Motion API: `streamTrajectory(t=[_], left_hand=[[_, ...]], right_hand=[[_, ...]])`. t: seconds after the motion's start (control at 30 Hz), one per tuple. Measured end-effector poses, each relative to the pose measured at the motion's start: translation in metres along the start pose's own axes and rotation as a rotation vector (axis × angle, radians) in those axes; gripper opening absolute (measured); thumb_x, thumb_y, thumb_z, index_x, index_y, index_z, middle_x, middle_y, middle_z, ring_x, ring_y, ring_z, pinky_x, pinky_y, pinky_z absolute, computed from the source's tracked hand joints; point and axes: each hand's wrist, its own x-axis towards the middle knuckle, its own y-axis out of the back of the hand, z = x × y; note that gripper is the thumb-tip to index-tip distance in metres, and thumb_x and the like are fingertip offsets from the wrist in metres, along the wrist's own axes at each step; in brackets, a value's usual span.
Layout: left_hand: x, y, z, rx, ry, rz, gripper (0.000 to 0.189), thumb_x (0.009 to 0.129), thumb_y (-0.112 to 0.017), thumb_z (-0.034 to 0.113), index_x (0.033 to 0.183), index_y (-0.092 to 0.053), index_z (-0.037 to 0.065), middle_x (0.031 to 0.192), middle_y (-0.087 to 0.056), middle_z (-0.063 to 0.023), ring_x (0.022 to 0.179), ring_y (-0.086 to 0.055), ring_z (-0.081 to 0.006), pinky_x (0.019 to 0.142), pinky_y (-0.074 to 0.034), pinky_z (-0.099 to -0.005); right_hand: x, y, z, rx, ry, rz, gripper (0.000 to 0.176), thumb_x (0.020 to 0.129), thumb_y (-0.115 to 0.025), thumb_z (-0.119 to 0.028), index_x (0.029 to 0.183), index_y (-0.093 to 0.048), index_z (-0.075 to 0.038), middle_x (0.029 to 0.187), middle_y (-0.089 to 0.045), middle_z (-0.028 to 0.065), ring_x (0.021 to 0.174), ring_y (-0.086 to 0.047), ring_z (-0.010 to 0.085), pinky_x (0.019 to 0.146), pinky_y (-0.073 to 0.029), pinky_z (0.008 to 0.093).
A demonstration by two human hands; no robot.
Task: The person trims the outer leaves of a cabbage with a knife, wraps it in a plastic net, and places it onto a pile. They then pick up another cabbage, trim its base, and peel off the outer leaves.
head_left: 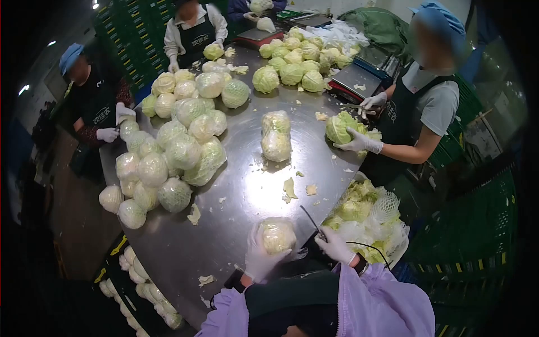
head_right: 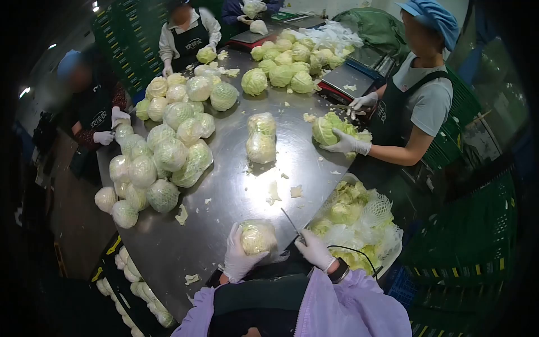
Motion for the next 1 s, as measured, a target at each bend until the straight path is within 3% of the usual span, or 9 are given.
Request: streamTrajectory(t=[0.07, 0.1, 0.2, 0.37, 0.47, 0.63, 0.7, 0.9, 1.0], left_hand=[[0.012, -0.005, 0.009, -0.051, 0.043, 0.058, 0.091, 0.061, -0.083, 0.041, 0.128, -0.038, -0.003, 0.134, -0.037, -0.0244, 0.122, -0.04, -0.0397, 0.102, -0.036, -0.044], [0.018, -0.008, 0.009, -0.052, 0.035, 0.05, 0.091, 0.061, -0.083, 0.041, 0.128, -0.038, -0.003, 0.134, -0.037, -0.0244, 0.122, -0.04, -0.0397, 0.102, -0.036, -0.044], [0.032, -0.012, 0.006, -0.075, 0.03, 0.033, 0.084, 0.064, -0.08, 0.04, 0.123, -0.04, -0.005, 0.128, -0.04, -0.024, 0.119, -0.041, -0.0402, 0.1, -0.037, -0.0442], [0.035, -0.015, 0.012, 0.036, 0.063, 0.009, 0.08, 0.066, -0.077, 0.041, 0.121, -0.042, -0.006, 0.124, -0.041, -0.0238, 0.114, -0.043, -0.0401, 0.097, -0.038, -0.0448], [0.035, -0.018, 0.011, 0.072, 0.042, 0.003, 0.079, 0.066, -0.076, 0.04, 0.12, -0.042, -0.006, 0.121, -0.042, -0.0236, 0.111, -0.044, -0.0403, 0.095, -0.039, -0.0457], [0.05, -0.017, 0.009, 0.037, 0.087, 0.013, 0.072, 0.067, -0.075, 0.039, 0.116, -0.044, -0.005, 0.116, -0.045, -0.0224, 0.107, -0.047, -0.0394, 0.09, -0.042, -0.0452], [0.061, -0.013, 0.009, 0.016, 0.098, 0.0, 0.069, 0.068, -0.075, 0.039, 0.113, -0.046, -0.004, 0.114, -0.046, -0.0217, 0.106, -0.048, -0.0388, 0.088, -0.043, -0.0448], [0.073, -0.015, 0.0, 0.052, 0.046, -0.093, 0.063, 0.068, -0.074, 0.041, 0.107, -0.047, -0.001, 0.105, -0.048, -0.0186, 0.103, -0.051, -0.037, 0.083, -0.045, -0.0451], [0.074, -0.019, -0.004, 0.042, 0.141, -0.099, 0.06, 0.07, -0.073, 0.042, 0.105, -0.048, -0.001, 0.103, -0.049, -0.0182, 0.097, -0.054, -0.0377, 0.08, -0.047, -0.0457]], right_hand=[[-0.002, -0.01, -0.013, -0.15, 0.203, 0.059, 0.038, 0.088, -0.056, -0.019, 0.122, -0.05, -0.003, 0.103, -0.059, 0.0208, 0.095, -0.059, 0.0368, 0.079, -0.048, 0.0412], [-0.005, -0.011, -0.026, -0.139, 0.204, 0.035, 0.039, 0.089, -0.053, -0.02, 0.125, -0.048, -0.006, 0.106, -0.059, 0.0217, 0.094, -0.059, 0.0377, 0.078, -0.049, 0.0436], [-0.012, -0.015, -0.043, -0.285, 0.19, -0.024, 0.039, 0.09, -0.053, -0.017, 0.126, -0.048, -0.004, 0.094, -0.058, 0.0196, 0.081, -0.062, 0.0357, 0.067, -0.051, 0.0423], [-0.007, -0.018, -0.042, -0.504, 0.199, -0.091, 0.016, 0.083, -0.054, -0.01, 0.097, -0.05, -0.003, 0.084, -0.058, 0.017, 0.064, -0.063, 0.0333, 0.054, -0.052, 0.0415], [0.009, -0.032, -0.028, -0.484, 0.25, -0.072, 0.012, 0.08, -0.055, -0.008, 0.089, -0.048, -0.003, 0.082, -0.058, 0.0173, 0.064, -0.063, 0.0325, 0.055, -0.052, 0.0408], [0.038, -0.043, -0.033, -0.599, 0.247, 0.002, 0.013, 0.08, -0.055, -0.009, 0.09, -0.048, -0.003, 0.08, -0.057, 0.0165, 0.061, -0.063, 0.0321, 0.052, -0.051, 0.0396], [0.035, -0.036, -0.032, -0.498, 0.358, 0.007, 0.013, 0.081, -0.054, -0.009, 0.091, -0.048, -0.003, 0.079, -0.057, 0.017, 0.06, -0.063, 0.0326, 0.05, -0.051, 0.0394], [0.025, -0.014, -0.037, -0.65, 0.224, -0.152, 0.011, 0.082, -0.053, -0.008, 0.09, -0.048, -0.003, 0.078, -0.059, 0.0182, 0.059, -0.064, 0.0311, 0.051, -0.052, 0.0383], [0.05, -0.034, -0.025, -0.652, 0.223, -0.118, 0.009, 0.082, -0.053, -0.009, 0.089, -0.05, -0.003, 0.077, -0.061, 0.0194, 0.058, -0.064, 0.0324, 0.051, -0.052, 0.039]])
